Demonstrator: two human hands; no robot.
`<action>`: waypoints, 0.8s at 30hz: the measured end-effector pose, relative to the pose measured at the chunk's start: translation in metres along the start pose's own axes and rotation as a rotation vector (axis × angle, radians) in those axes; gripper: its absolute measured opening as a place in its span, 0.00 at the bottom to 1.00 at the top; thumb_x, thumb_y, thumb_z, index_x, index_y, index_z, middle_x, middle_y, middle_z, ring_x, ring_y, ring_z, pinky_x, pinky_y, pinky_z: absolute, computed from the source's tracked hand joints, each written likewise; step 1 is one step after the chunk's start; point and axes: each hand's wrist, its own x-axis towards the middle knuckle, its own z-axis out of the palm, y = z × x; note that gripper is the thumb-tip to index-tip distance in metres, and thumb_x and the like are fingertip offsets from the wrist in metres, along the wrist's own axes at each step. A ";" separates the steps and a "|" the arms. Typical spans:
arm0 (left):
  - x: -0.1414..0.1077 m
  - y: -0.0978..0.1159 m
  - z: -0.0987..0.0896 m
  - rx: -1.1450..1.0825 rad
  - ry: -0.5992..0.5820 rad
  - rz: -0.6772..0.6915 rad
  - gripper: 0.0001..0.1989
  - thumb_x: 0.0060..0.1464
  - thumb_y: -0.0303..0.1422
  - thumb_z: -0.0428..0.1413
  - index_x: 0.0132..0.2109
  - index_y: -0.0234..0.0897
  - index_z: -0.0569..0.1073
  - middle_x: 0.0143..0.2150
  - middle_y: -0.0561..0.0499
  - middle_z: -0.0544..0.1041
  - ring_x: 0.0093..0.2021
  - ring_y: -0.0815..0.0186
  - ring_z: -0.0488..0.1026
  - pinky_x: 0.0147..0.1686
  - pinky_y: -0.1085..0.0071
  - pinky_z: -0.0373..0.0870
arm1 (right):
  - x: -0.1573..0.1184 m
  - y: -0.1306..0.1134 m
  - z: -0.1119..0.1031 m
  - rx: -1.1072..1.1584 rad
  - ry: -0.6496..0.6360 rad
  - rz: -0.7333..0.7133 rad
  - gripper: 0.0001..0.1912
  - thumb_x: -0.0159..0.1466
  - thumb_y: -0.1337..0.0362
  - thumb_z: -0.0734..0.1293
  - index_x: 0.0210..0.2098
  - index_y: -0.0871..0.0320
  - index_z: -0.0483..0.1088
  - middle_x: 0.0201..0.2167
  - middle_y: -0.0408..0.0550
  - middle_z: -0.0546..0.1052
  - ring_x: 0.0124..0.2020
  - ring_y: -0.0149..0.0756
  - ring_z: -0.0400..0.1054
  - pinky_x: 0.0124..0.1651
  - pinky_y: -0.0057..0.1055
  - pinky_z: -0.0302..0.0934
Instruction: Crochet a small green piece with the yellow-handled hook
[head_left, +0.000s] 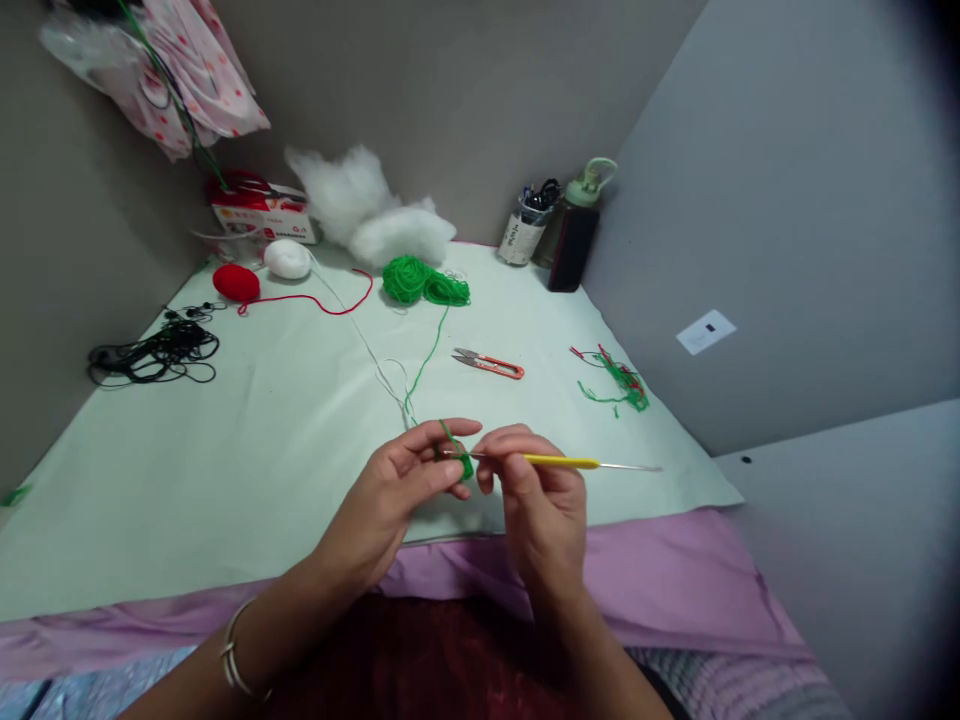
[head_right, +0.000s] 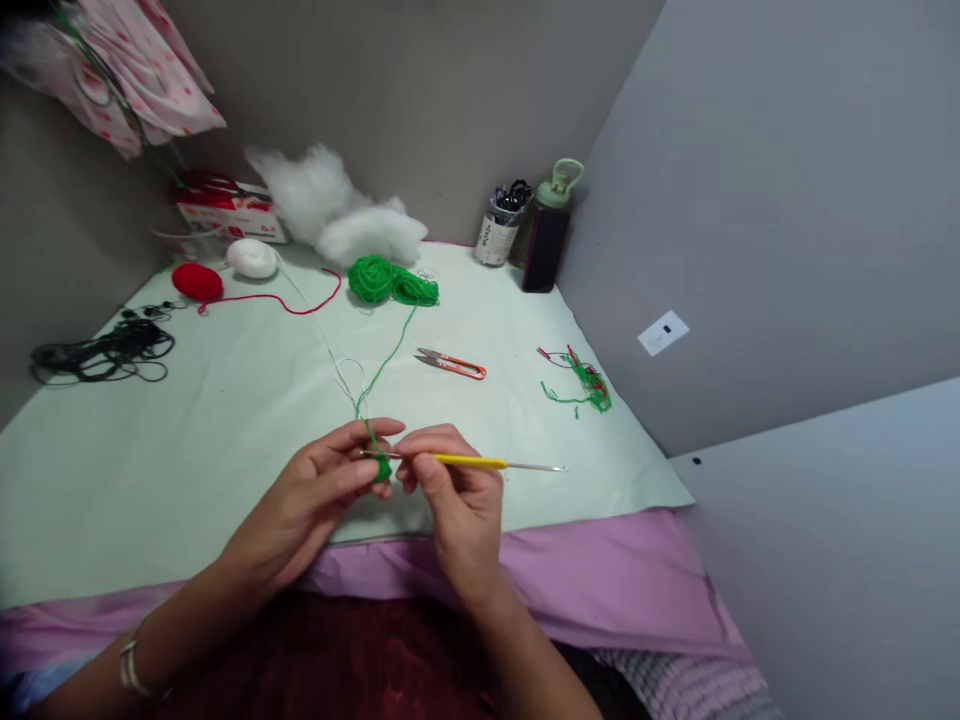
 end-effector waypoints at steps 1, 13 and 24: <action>-0.001 -0.001 0.000 0.047 -0.014 0.017 0.15 0.57 0.32 0.71 0.52 0.43 0.86 0.41 0.51 0.82 0.39 0.68 0.78 0.46 0.73 0.75 | 0.000 0.001 0.000 -0.005 -0.010 0.018 0.08 0.72 0.62 0.70 0.41 0.50 0.84 0.37 0.45 0.81 0.30 0.30 0.72 0.32 0.29 0.68; -0.004 0.003 0.000 0.140 -0.031 0.043 0.15 0.58 0.34 0.69 0.53 0.45 0.86 0.39 0.51 0.77 0.39 0.66 0.75 0.46 0.68 0.74 | 0.005 -0.004 -0.003 0.085 0.004 0.132 0.12 0.73 0.55 0.69 0.37 0.55 0.79 0.33 0.46 0.82 0.28 0.30 0.72 0.32 0.29 0.68; -0.007 0.002 0.004 0.354 0.155 0.177 0.18 0.55 0.27 0.69 0.53 0.44 0.85 0.36 0.53 0.74 0.41 0.65 0.73 0.47 0.70 0.72 | -0.010 -0.007 -0.007 -0.647 -0.220 -0.498 0.14 0.73 0.73 0.64 0.53 0.54 0.76 0.41 0.51 0.83 0.43 0.39 0.78 0.44 0.35 0.75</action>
